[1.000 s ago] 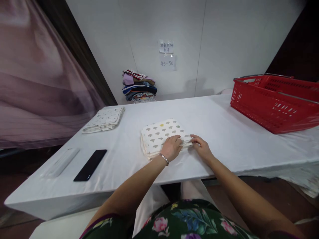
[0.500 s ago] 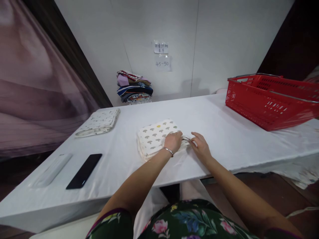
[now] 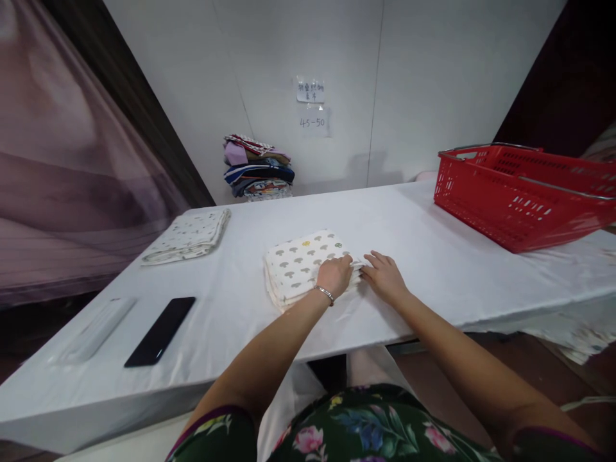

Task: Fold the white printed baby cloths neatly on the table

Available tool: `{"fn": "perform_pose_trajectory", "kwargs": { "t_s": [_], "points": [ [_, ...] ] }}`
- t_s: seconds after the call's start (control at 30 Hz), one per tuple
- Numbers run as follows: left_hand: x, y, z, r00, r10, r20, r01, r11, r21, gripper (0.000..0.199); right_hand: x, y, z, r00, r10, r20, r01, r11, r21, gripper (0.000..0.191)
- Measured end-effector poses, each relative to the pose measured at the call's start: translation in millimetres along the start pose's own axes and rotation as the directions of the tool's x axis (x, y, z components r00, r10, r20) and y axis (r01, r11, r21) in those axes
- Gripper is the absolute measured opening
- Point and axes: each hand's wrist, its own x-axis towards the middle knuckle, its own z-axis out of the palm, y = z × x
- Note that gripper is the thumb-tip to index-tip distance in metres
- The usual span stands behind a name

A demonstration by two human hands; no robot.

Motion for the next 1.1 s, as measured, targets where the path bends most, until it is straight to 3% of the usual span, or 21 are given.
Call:
{"fn": "perform_pose_trajectory", "kwargs": {
  "t_s": [0.1, 0.23, 0.43, 0.6, 0.73, 0.83, 0.97, 1.1],
  "points": [
    [-1.1, 0.2, 0.3, 1.000, 0.014, 0.009, -0.014, 1.000, -0.007, 0.021, -3.3, 1.8, -0.1, 1.000, 0.012, -0.021, -0.011, 0.998, 0.068, 0.017],
    [-2.7, -1.4, 0.4, 0.999, -0.002, 0.033, 0.003, 1.000, -0.029, 0.020, -15.5, 3.2, 2.0, 0.998, -0.056, -0.038, 0.063, 0.975, 0.212, 0.021],
    [-5.1, -6.1, 3.4, 1.000, 0.016, 0.023, -0.014, 0.998, -0.065, 0.019, -26.0, -0.5, 1.8, 0.994, -0.050, -0.099, 0.074, 0.963, 0.258, 0.022],
    [-15.0, -13.0, 6.3, 0.992, 0.123, -0.016, -0.124, 0.987, -0.099, 0.022, -30.7, -2.1, 2.1, 0.994, -0.061, -0.085, 0.083, 0.955, 0.283, 0.018],
    [-25.4, -16.9, 6.9, 0.975, 0.222, -0.028, -0.223, 0.969, -0.106, 0.042, -31.8, -1.9, 5.6, 0.998, -0.014, -0.065, 0.029, 0.969, 0.244, 0.021],
    [-28.0, -17.5, 6.3, 0.980, 0.197, -0.016, -0.198, 0.978, -0.069, 0.044, -28.1, -2.8, 7.6, 0.996, 0.034, -0.079, -0.016, 0.976, 0.215, 0.016],
    [-24.1, -17.4, 1.9, 0.992, 0.123, -0.007, -0.123, 0.992, -0.029, 0.031, -23.0, -4.0, 6.0, 0.992, 0.046, -0.119, -0.024, 0.982, 0.187, 0.018],
    [-19.4, -17.1, -5.0, 0.996, 0.062, 0.060, -0.064, 0.997, 0.034, 0.030, -20.9, -6.1, 3.1, 0.994, 0.056, -0.097, -0.042, 0.989, 0.139, 0.016]
  ]
}}
